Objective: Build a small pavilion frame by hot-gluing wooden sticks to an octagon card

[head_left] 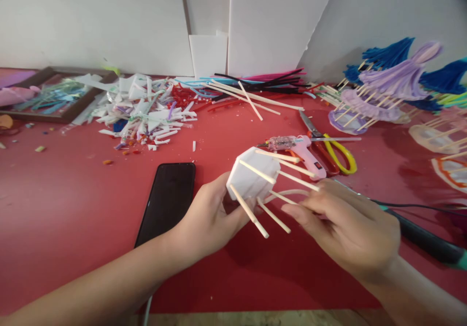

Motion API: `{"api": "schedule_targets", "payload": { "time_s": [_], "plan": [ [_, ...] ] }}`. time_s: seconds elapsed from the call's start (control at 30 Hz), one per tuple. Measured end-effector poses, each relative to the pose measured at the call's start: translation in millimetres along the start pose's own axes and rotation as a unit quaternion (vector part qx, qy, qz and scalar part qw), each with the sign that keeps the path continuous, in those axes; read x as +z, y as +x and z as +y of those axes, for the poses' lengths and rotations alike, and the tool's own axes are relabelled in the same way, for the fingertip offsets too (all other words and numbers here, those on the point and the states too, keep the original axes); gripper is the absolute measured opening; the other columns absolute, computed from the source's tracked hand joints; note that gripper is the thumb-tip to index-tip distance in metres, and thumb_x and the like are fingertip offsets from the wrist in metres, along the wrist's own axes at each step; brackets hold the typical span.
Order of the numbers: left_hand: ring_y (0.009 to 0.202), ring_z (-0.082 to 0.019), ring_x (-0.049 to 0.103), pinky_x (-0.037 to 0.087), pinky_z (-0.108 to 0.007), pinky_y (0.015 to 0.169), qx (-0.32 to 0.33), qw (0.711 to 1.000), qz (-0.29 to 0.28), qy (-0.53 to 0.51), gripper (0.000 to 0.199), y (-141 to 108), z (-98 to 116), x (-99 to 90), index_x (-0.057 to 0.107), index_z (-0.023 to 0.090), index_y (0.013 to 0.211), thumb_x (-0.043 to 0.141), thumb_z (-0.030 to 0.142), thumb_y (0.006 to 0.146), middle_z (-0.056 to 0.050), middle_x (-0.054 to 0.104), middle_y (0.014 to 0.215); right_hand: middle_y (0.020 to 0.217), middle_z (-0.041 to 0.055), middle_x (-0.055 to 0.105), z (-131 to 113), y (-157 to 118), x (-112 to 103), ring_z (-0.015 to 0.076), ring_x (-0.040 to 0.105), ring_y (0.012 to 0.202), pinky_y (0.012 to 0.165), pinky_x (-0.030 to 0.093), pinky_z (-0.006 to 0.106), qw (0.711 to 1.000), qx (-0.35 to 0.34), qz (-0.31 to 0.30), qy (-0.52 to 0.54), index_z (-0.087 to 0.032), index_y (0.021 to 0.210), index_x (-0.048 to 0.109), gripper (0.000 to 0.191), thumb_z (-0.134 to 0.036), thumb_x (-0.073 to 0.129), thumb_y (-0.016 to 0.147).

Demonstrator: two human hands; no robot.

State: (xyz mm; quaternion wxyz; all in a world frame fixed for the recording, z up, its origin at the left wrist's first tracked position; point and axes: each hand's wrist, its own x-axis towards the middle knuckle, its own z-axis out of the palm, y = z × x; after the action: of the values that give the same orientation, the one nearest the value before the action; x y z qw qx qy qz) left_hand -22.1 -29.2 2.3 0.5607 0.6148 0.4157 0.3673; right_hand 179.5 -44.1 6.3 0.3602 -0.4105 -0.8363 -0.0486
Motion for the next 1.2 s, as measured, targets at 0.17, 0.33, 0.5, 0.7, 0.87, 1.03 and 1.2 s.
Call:
{"api": "schedule_targets", "payload": {
  "time_s": [0.17, 0.33, 0.5, 0.7, 0.87, 1.03, 1.2],
  "plan": [
    [0.089, -0.019, 0.063, 0.048, -0.024, 0.074, -0.034, 0.998, 0.045, 0.028, 0.017, 4, 1, -1.2, 0.061, 0.011, 0.094, 0.061, 0.019, 0.079, -0.009, 0.070, 0.097, 0.079, 0.0032, 0.068, 6, -1, 2, 0.0131, 0.062, 0.074, 0.074, 0.049, 0.026, 1.000, -0.025, 0.001, 0.008, -0.016, 0.091, 0.061, 0.017, -0.010, 0.068, 0.077],
    [0.082, -0.018, 0.062, 0.048, -0.024, 0.070, -0.043, 0.998, 0.043, 0.030, 0.013, 2, -2, -1.6, 0.060, 0.012, 0.091, 0.060, 0.018, 0.079, -0.008, 0.069, 0.091, 0.080, 0.0034, 0.070, 8, -1, 1, 0.0157, 0.063, 0.080, 0.081, 0.051, 0.031, 0.998, -0.039, -0.003, 0.046, -0.017, 0.090, 0.062, 0.020, -0.003, 0.065, 0.075],
    [0.075, -0.016, 0.061, 0.048, -0.024, 0.065, -0.043, 0.997, 0.060, 0.020, 0.009, 3, -7, -1.9, 0.058, 0.015, 0.085, 0.061, 0.019, 0.078, -0.005, 0.068, 0.083, 0.078, 0.0026, 0.069, 7, -4, 1, 0.0143, 0.066, 0.079, 0.076, 0.052, 0.027, 0.998, 0.020, 0.018, 0.048, -0.019, 0.081, 0.058, 0.012, -0.011, 0.067, 0.078],
    [0.070, -0.014, 0.060, 0.050, -0.025, 0.066, -0.060, 0.995, 0.051, -0.054, 0.012, 5, -5, -4.1, 0.059, 0.014, 0.080, 0.062, 0.026, 0.080, -0.003, 0.065, 0.074, 0.079, -0.0006, 0.069, 6, -5, 0, 0.0119, 0.065, 0.072, 0.064, 0.052, 0.023, 0.970, 0.212, 0.060, 0.107, -0.023, 0.084, 0.061, 0.005, -0.019, 0.063, 0.082],
    [0.072, -0.014, 0.064, 0.052, -0.026, 0.069, -0.116, 0.982, 0.053, -0.142, 0.020, 4, -4, -5.8, 0.061, 0.014, 0.088, 0.066, 0.031, 0.078, -0.003, 0.068, 0.079, 0.065, -0.0045, 0.064, 16, 6, 6, 0.0088, 0.059, 0.050, 0.046, 0.050, 0.020, 0.792, 0.429, 0.094, 0.423, -0.024, 0.078, 0.057, 0.009, -0.031, 0.062, 0.082],
    [0.072, -0.013, 0.064, 0.051, -0.024, 0.066, -0.130, 0.978, 0.073, -0.147, 0.018, 4, -2, -7.2, 0.063, 0.013, 0.088, 0.065, 0.030, 0.079, -0.006, 0.071, 0.084, 0.069, -0.0026, 0.066, 29, 8, 10, 0.0121, 0.065, 0.061, 0.057, 0.055, 0.024, 0.788, 0.443, 0.085, 0.420, -0.022, 0.078, 0.059, 0.015, -0.033, 0.068, 0.074],
    [0.084, -0.017, 0.066, 0.052, -0.025, 0.067, -0.141, 0.975, 0.078, -0.153, 0.025, 3, -1, -7.0, 0.062, 0.016, 0.092, 0.068, 0.034, 0.077, -0.009, 0.070, 0.104, 0.073, 0.0021, 0.068, 31, 2, 15, 0.0168, 0.065, 0.063, 0.053, 0.051, 0.028, 0.941, 0.302, -0.072, 0.137, -0.020, 0.081, 0.061, 0.008, -0.027, 0.062, 0.077]
  ]
}}
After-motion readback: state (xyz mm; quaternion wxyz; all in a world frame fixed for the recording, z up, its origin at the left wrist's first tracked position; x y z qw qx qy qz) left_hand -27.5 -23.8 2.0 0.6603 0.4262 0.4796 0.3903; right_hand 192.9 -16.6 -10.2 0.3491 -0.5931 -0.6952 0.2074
